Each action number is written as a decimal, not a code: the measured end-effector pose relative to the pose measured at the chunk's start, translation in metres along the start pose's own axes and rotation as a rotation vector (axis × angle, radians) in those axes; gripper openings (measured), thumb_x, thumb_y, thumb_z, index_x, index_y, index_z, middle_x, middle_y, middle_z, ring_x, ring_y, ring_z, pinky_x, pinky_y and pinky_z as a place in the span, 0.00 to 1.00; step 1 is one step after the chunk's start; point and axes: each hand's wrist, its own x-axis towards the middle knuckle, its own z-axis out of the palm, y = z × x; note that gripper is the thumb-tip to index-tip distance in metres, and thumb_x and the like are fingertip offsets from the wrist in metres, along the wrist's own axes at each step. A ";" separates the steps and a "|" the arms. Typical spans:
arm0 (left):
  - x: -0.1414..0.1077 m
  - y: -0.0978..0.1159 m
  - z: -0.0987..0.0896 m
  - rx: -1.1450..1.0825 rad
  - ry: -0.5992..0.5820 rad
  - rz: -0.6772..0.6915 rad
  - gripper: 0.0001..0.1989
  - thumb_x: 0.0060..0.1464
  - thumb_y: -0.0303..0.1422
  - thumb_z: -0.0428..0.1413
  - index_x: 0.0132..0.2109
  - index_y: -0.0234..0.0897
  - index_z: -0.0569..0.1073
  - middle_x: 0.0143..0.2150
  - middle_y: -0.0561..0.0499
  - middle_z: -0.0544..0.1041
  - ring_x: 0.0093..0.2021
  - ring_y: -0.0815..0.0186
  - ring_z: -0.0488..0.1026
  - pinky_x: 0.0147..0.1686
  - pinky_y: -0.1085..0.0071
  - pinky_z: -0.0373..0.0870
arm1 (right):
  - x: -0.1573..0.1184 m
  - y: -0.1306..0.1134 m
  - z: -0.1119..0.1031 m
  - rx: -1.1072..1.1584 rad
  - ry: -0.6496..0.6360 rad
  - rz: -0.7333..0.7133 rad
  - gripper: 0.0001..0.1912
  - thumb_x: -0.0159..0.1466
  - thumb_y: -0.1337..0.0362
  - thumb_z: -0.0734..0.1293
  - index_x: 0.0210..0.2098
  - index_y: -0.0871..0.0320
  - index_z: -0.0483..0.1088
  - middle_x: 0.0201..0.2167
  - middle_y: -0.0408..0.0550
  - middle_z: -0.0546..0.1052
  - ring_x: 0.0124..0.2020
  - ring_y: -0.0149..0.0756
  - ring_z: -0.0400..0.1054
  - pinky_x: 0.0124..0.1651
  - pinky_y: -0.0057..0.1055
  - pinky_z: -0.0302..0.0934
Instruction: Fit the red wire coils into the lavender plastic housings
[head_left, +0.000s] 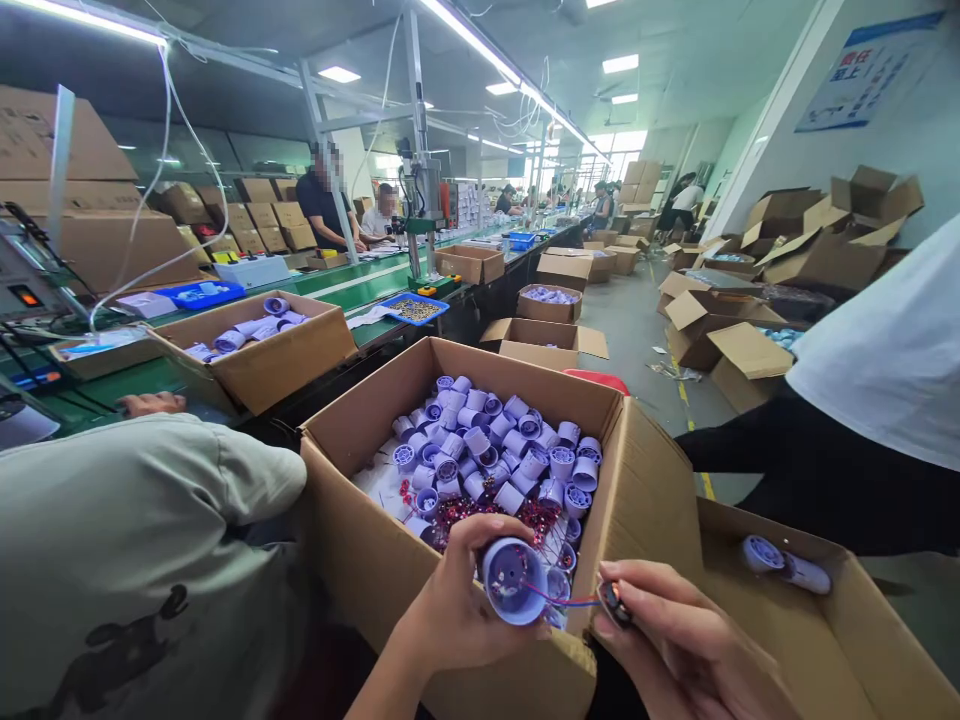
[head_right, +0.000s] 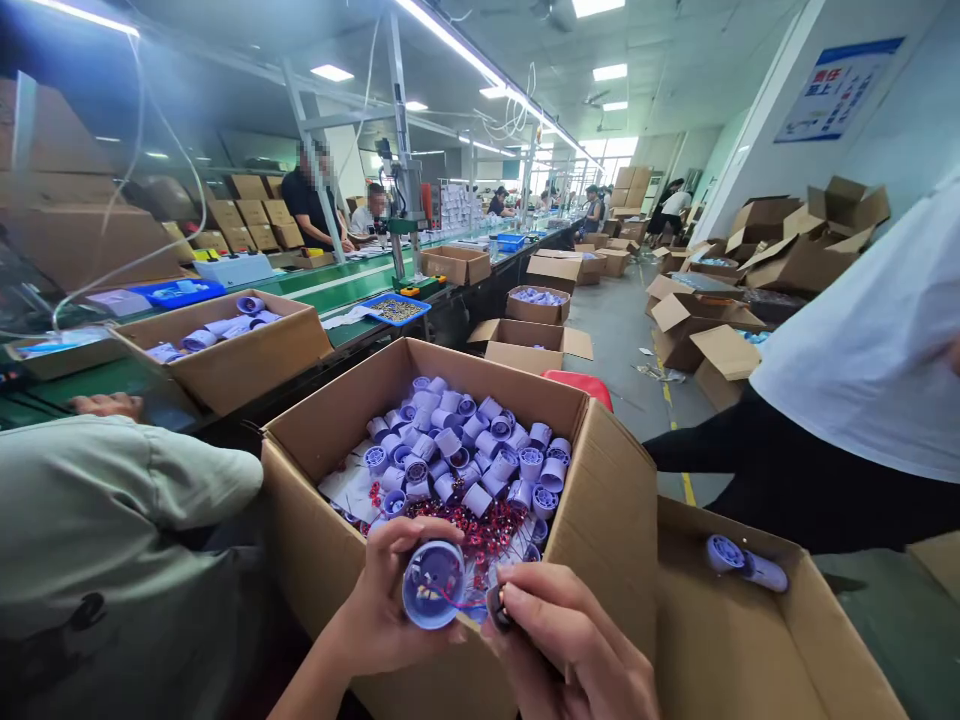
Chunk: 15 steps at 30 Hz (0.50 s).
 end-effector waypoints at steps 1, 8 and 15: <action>0.000 0.002 0.000 -0.058 -0.017 -0.024 0.40 0.42 0.31 0.68 0.57 0.50 0.54 0.50 0.46 0.71 0.46 0.62 0.72 0.44 0.69 0.70 | 0.000 0.000 0.001 -0.026 -0.037 -0.044 0.12 0.56 0.74 0.71 0.37 0.55 0.75 0.36 0.47 0.80 0.34 0.33 0.77 0.35 0.24 0.74; 0.002 0.010 -0.004 -0.206 -0.097 -0.226 0.35 0.35 0.29 0.70 0.49 0.47 0.61 0.49 0.49 0.72 0.43 0.65 0.73 0.41 0.73 0.69 | 0.003 0.004 -0.006 -0.095 -0.148 -0.150 0.14 0.57 0.77 0.69 0.40 0.56 0.73 0.38 0.49 0.80 0.35 0.33 0.77 0.37 0.25 0.74; 0.005 0.014 -0.005 -0.212 -0.160 -0.329 0.32 0.36 0.29 0.70 0.47 0.42 0.63 0.48 0.47 0.72 0.44 0.61 0.72 0.43 0.69 0.69 | 0.004 0.007 -0.010 -0.118 -0.320 -0.282 0.14 0.58 0.76 0.68 0.42 0.57 0.72 0.37 0.51 0.80 0.38 0.35 0.77 0.38 0.26 0.74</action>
